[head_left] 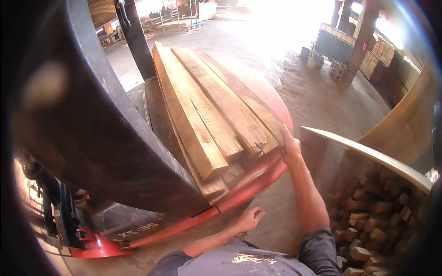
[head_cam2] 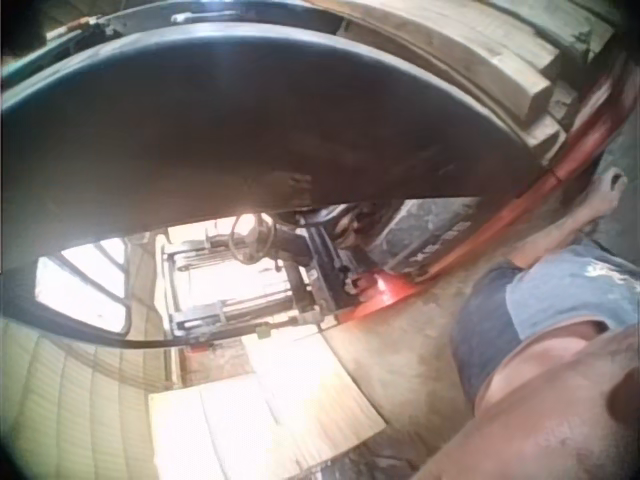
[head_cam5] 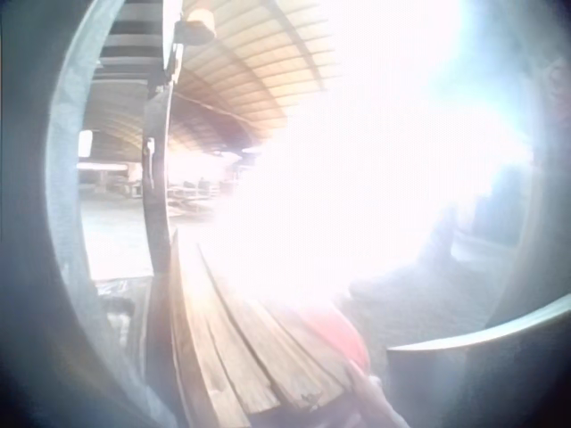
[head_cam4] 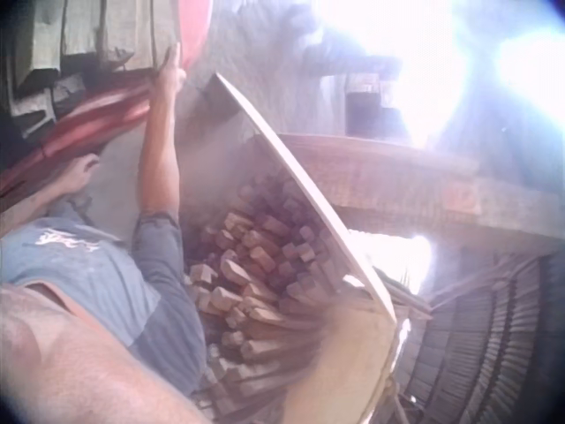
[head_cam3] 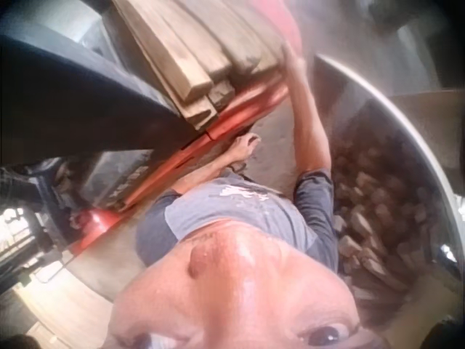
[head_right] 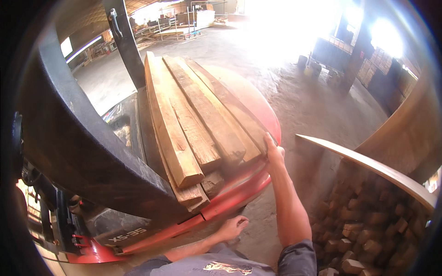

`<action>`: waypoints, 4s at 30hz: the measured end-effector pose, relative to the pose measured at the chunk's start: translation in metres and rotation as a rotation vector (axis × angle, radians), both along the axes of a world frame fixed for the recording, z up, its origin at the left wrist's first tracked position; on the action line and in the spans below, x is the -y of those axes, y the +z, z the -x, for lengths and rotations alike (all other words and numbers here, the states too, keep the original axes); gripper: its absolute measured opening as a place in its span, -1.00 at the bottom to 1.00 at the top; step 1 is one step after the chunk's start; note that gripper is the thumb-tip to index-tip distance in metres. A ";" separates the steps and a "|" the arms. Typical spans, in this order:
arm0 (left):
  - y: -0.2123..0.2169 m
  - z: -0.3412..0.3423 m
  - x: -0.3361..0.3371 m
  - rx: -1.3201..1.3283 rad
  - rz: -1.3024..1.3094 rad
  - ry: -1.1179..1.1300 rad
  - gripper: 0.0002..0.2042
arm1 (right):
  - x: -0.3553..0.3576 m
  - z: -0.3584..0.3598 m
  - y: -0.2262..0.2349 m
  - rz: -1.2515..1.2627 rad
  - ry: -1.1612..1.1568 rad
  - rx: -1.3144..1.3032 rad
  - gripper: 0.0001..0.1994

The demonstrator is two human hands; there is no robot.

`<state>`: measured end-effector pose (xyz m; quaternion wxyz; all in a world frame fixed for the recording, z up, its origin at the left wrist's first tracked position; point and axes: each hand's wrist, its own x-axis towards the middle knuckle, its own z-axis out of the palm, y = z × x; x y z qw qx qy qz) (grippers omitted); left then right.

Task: The person places a long wooden plank onto a forklift, then drives the forklift to a pile of cut lumber. They dismount and manually pick up several planks one by one, stacking them on the forklift forks. Finally, they reboard the forklift and drive away with the loaded planks.

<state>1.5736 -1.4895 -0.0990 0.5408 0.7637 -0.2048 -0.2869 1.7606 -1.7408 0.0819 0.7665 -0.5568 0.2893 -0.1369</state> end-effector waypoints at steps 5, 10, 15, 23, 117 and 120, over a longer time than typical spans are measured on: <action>0.016 -0.017 0.037 -0.249 0.274 -0.182 -0.50 | 0.007 0.106 0.005 0.008 -0.086 0.051 -0.46; 0.037 -0.047 0.085 -0.383 0.640 -0.007 -0.44 | 0.029 0.297 -0.013 -0.012 -0.294 0.128 -0.49; 0.085 -0.085 0.133 -0.828 0.908 0.221 -0.36 | 0.015 0.438 0.012 0.130 -0.481 0.124 -0.46; 0.121 -0.133 0.212 -0.613 0.624 0.134 -0.28 | 0.085 0.451 -0.039 0.284 -0.592 0.023 -0.48; 0.030 -0.013 0.011 0.090 0.139 -0.535 -0.53 | 0.031 0.254 0.010 0.144 -0.189 0.087 -0.42; 0.025 -0.024 0.045 -0.315 0.382 -0.352 -0.53 | 0.003 0.393 0.000 0.148 -0.314 0.081 -0.44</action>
